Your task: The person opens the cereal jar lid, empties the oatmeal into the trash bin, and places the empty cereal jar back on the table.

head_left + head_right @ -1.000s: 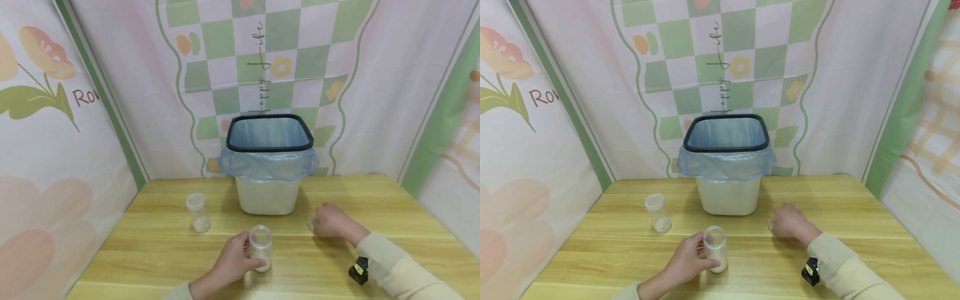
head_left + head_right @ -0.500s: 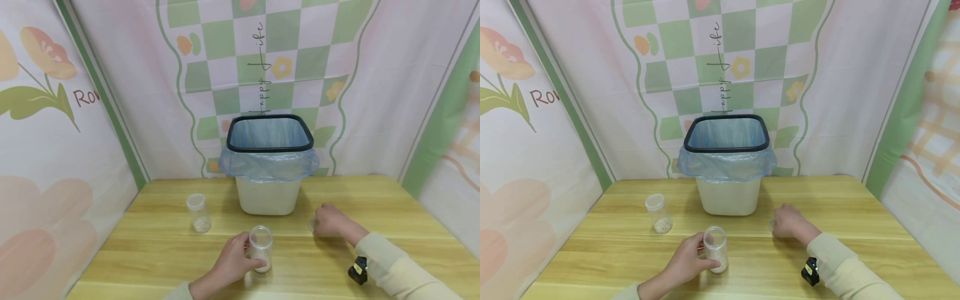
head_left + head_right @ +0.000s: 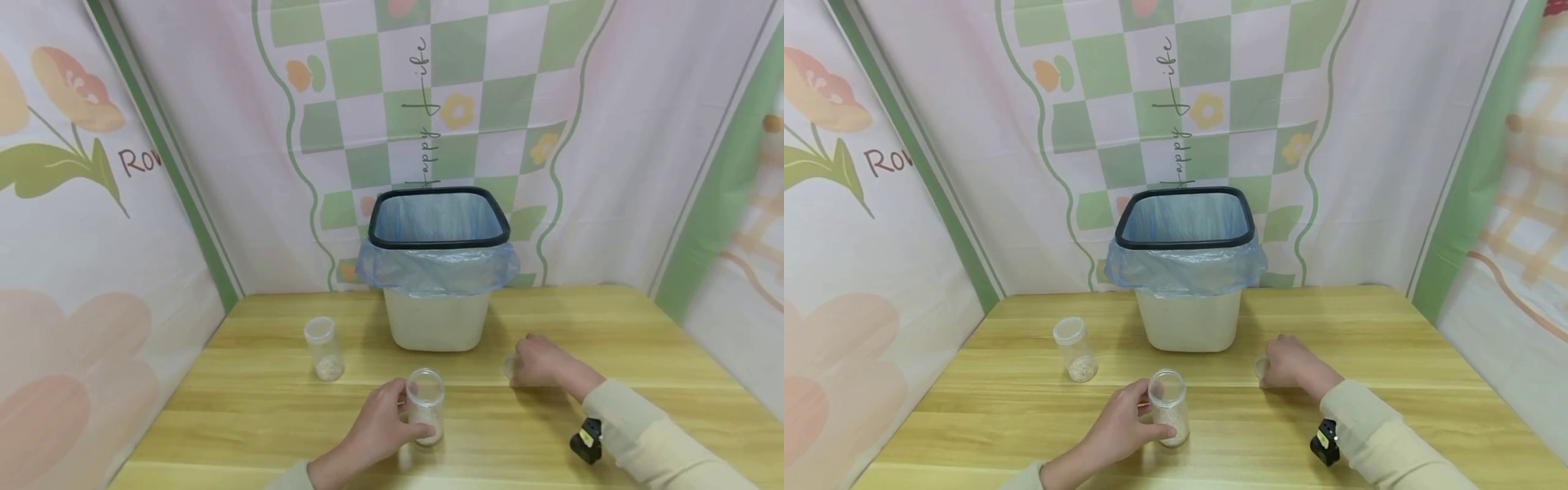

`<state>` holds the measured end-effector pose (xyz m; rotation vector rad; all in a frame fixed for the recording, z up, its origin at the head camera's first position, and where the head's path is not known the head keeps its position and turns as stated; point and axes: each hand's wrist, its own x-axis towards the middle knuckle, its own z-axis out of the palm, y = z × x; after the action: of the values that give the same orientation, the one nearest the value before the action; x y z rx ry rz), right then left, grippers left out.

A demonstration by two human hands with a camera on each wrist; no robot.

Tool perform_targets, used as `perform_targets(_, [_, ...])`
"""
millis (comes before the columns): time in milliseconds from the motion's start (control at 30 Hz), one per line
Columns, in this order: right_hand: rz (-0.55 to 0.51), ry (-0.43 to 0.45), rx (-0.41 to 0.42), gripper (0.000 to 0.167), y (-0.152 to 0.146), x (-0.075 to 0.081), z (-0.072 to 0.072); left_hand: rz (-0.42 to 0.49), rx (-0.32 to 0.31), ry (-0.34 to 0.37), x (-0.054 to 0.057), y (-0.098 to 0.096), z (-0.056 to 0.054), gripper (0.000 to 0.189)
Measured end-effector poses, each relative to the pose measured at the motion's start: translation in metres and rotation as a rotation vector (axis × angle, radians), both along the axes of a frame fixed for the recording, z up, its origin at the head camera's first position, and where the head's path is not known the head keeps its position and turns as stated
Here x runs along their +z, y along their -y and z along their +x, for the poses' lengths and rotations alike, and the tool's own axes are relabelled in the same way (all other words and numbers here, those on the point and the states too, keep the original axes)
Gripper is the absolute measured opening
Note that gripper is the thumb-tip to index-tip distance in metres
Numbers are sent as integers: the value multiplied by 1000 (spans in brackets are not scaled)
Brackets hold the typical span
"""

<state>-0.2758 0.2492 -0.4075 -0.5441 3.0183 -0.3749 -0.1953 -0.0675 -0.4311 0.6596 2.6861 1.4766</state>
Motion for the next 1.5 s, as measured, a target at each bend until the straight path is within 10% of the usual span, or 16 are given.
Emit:
perform_targets(600, [-109, -59, 9, 63, 5, 2, 21, 109, -27, -2, 23, 1, -4, 55])
perform_targets(1500, [-210, -195, 112, 52, 49, 1, 53, 181, -1, 26, 23, 2, -5, 49])
